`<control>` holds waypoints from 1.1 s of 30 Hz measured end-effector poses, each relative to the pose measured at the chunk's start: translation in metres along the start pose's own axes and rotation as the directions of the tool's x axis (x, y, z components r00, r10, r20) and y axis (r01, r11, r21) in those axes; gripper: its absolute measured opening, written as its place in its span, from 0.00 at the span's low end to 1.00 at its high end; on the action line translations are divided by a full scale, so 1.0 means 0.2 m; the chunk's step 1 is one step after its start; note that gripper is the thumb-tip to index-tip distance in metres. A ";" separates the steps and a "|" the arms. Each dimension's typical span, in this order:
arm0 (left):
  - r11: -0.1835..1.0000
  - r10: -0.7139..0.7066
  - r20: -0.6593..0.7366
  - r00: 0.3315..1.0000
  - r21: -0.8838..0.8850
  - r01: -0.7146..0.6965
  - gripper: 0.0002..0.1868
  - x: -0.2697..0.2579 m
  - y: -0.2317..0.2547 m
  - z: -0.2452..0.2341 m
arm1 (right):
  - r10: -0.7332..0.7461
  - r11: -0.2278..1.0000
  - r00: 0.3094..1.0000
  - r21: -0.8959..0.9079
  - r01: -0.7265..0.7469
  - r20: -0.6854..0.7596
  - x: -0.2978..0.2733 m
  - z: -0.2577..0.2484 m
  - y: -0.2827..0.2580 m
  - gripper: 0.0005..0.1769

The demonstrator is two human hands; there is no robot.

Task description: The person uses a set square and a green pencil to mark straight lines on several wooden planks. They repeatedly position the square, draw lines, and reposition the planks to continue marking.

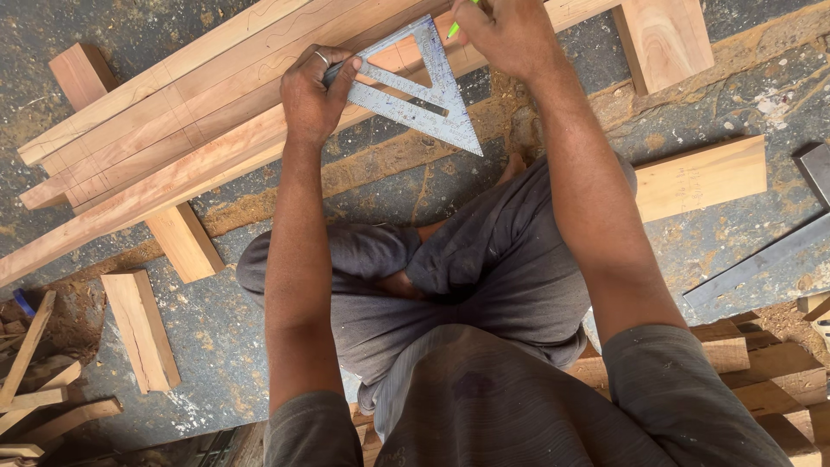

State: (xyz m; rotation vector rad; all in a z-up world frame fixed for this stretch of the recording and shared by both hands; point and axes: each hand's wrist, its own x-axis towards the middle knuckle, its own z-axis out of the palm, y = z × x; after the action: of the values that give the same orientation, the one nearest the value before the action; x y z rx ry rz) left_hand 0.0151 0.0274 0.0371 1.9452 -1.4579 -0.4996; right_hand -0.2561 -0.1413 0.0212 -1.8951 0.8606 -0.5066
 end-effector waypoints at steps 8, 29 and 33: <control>1.000 0.023 -0.016 1.000 0.007 -0.023 0.11 -0.01 0.00 -0.01 | -0.060 0.991 0.998 -0.117 0.062 0.022 -0.01 0.04 0.07 0.13; 0.999 0.038 -0.015 0.999 0.030 -0.038 0.12 -0.01 -0.01 0.00 | -0.134 0.973 0.990 -0.194 0.122 -0.051 -0.01 0.13 0.19 0.18; 0.998 0.057 -0.028 0.998 0.017 -0.057 0.12 -0.01 -0.01 0.01 | -0.030 0.979 0.999 -0.203 0.023 -0.034 0.01 0.14 0.19 0.20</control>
State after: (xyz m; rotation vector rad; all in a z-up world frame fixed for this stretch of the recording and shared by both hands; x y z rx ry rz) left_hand 0.0154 0.0294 0.0345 1.9094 -1.4991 -0.4340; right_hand -0.2494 -0.1360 -0.0249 -2.0902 0.9418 -0.4864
